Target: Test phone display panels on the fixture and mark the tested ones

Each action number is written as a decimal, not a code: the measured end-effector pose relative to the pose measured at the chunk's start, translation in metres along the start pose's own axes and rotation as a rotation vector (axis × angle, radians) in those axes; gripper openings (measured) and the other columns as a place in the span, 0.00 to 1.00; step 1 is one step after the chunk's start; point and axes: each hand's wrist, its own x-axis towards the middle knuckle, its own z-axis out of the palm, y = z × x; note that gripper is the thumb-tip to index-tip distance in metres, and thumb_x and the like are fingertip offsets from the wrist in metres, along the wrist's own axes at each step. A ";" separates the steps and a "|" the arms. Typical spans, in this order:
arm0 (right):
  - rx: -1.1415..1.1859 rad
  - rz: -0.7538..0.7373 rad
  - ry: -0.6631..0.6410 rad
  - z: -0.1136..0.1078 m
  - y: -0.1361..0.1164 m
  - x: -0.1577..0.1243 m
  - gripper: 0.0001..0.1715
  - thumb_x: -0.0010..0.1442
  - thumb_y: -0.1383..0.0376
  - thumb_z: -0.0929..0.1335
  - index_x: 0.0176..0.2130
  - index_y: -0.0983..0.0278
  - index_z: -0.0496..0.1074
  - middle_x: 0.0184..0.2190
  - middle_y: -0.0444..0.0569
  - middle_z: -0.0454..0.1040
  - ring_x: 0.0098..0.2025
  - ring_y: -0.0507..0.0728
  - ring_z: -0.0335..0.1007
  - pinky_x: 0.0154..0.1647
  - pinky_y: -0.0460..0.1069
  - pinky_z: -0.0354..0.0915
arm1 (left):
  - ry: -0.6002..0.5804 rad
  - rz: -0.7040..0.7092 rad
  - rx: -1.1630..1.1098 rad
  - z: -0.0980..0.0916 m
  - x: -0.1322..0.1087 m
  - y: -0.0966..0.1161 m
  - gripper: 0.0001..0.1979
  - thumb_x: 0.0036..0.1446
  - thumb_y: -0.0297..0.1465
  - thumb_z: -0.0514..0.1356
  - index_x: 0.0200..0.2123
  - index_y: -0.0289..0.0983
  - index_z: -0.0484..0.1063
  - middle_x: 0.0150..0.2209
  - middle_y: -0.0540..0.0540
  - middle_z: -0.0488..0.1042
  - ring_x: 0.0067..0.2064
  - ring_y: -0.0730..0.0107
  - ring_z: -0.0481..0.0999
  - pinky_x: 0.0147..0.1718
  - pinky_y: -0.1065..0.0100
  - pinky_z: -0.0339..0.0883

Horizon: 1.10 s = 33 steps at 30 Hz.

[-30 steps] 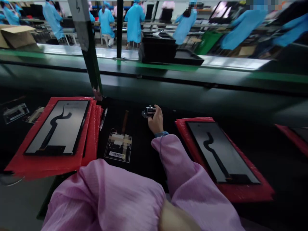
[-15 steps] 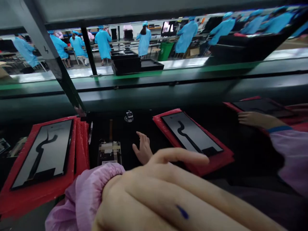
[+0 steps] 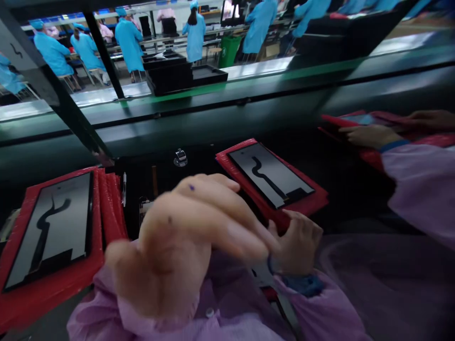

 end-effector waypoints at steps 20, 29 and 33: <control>0.119 -0.214 -0.075 -0.029 -0.063 0.022 0.12 0.73 0.64 0.61 0.39 0.59 0.72 0.38 0.49 0.77 0.43 0.60 0.69 0.46 0.55 0.61 | -0.014 -1.150 -0.290 0.038 -0.037 -0.194 0.20 0.48 0.38 0.74 0.36 0.38 0.68 0.36 0.48 0.75 0.40 0.66 0.79 0.44 0.65 0.73; 0.293 0.012 0.043 -0.061 -0.053 0.013 0.16 0.69 0.57 0.67 0.54 0.56 0.73 0.52 0.54 0.75 0.55 0.64 0.69 0.56 0.62 0.66 | 0.152 -1.090 -0.144 0.012 -0.041 -0.145 0.24 0.44 0.33 0.76 0.42 0.38 0.72 0.38 0.47 0.80 0.39 0.63 0.81 0.38 0.66 0.76; 0.622 0.309 -0.235 -0.054 -0.045 0.008 0.28 0.63 0.47 0.69 0.56 0.59 0.73 0.49 0.54 0.77 0.47 0.62 0.75 0.47 0.58 0.73 | 0.245 -1.109 -0.009 -0.025 -0.055 -0.118 0.23 0.44 0.35 0.77 0.41 0.37 0.73 0.36 0.48 0.81 0.34 0.66 0.81 0.31 0.70 0.75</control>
